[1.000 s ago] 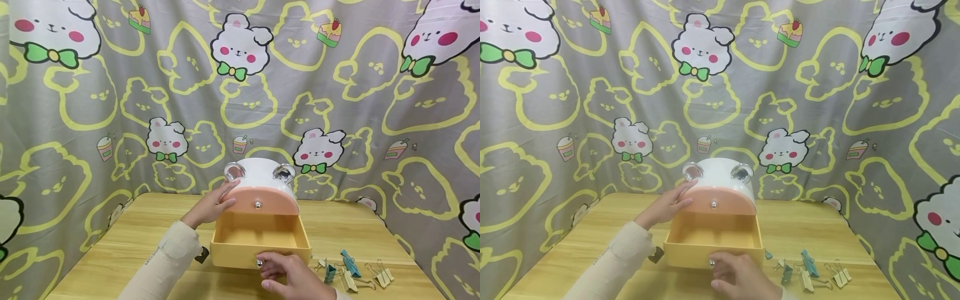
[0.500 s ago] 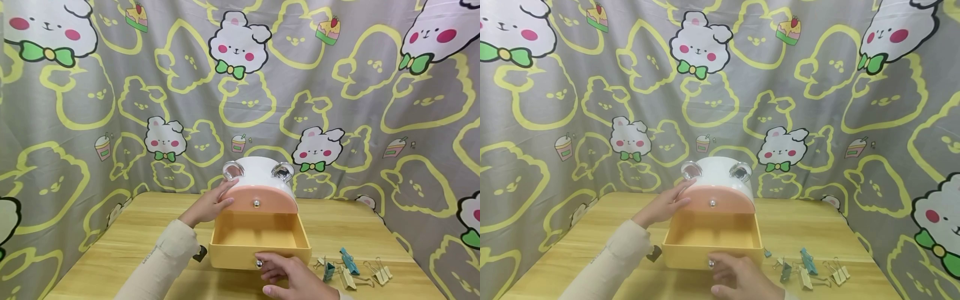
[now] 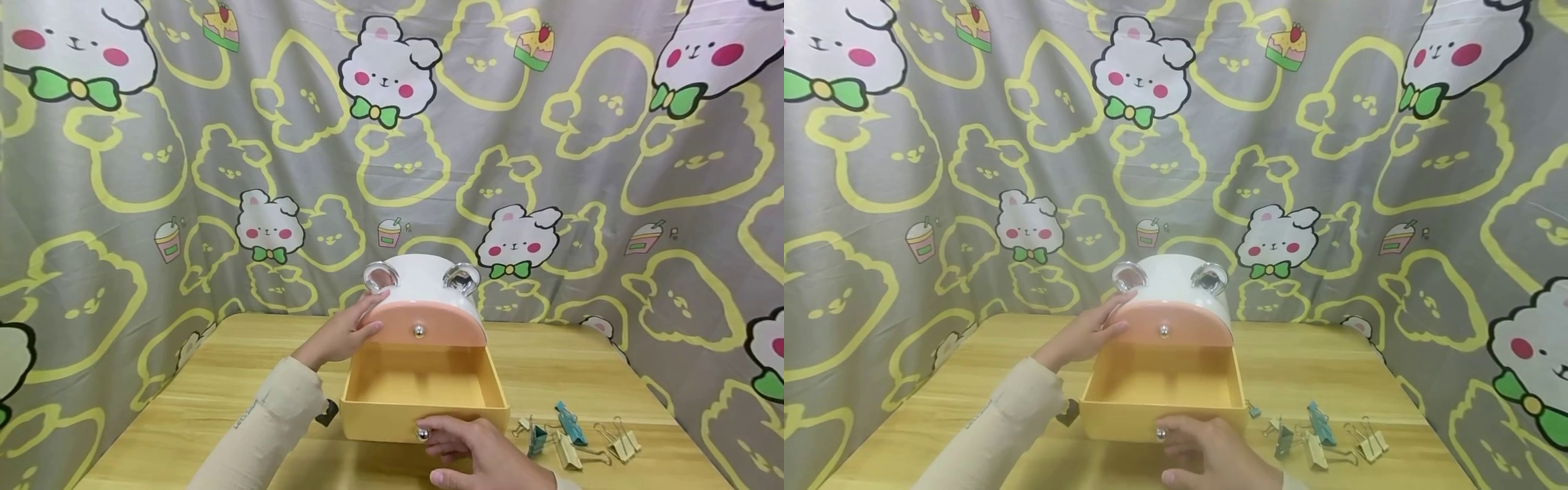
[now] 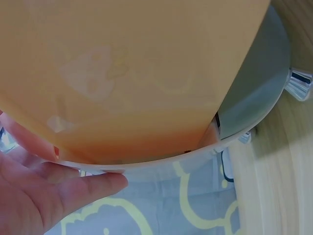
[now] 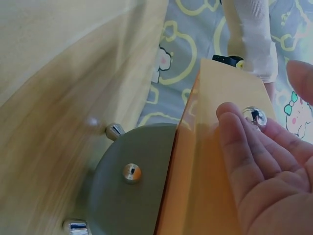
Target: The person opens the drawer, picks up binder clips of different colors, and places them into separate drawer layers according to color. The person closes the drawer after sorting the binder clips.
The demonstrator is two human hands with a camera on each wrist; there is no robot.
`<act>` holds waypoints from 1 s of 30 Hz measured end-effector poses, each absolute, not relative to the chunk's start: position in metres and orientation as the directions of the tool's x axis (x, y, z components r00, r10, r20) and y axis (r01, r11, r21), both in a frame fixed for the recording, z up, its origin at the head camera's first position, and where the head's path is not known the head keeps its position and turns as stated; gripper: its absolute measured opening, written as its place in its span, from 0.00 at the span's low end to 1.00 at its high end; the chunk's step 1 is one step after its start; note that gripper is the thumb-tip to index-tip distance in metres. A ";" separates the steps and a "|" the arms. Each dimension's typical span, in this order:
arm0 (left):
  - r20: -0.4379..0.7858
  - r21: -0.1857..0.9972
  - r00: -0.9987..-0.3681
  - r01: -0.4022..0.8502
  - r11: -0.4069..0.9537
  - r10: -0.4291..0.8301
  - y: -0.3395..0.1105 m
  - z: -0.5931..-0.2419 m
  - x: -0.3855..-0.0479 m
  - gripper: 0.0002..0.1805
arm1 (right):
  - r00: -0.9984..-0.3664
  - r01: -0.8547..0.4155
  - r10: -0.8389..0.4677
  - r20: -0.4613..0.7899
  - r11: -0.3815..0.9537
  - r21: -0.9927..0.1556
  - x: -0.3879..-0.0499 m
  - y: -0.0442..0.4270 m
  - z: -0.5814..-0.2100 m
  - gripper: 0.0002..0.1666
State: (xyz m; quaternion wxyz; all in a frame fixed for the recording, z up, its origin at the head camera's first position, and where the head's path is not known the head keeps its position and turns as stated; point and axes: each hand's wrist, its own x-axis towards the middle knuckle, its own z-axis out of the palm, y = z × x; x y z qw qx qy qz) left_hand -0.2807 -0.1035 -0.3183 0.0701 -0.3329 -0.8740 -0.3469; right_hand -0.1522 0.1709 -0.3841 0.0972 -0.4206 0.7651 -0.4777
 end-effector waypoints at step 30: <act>0.343 0.568 -0.783 0.613 0.549 0.519 -0.103 -0.321 -0.282 0.31 | -0.559 -0.553 -0.791 0.251 0.129 -0.823 -0.147 0.184 -0.377 0.24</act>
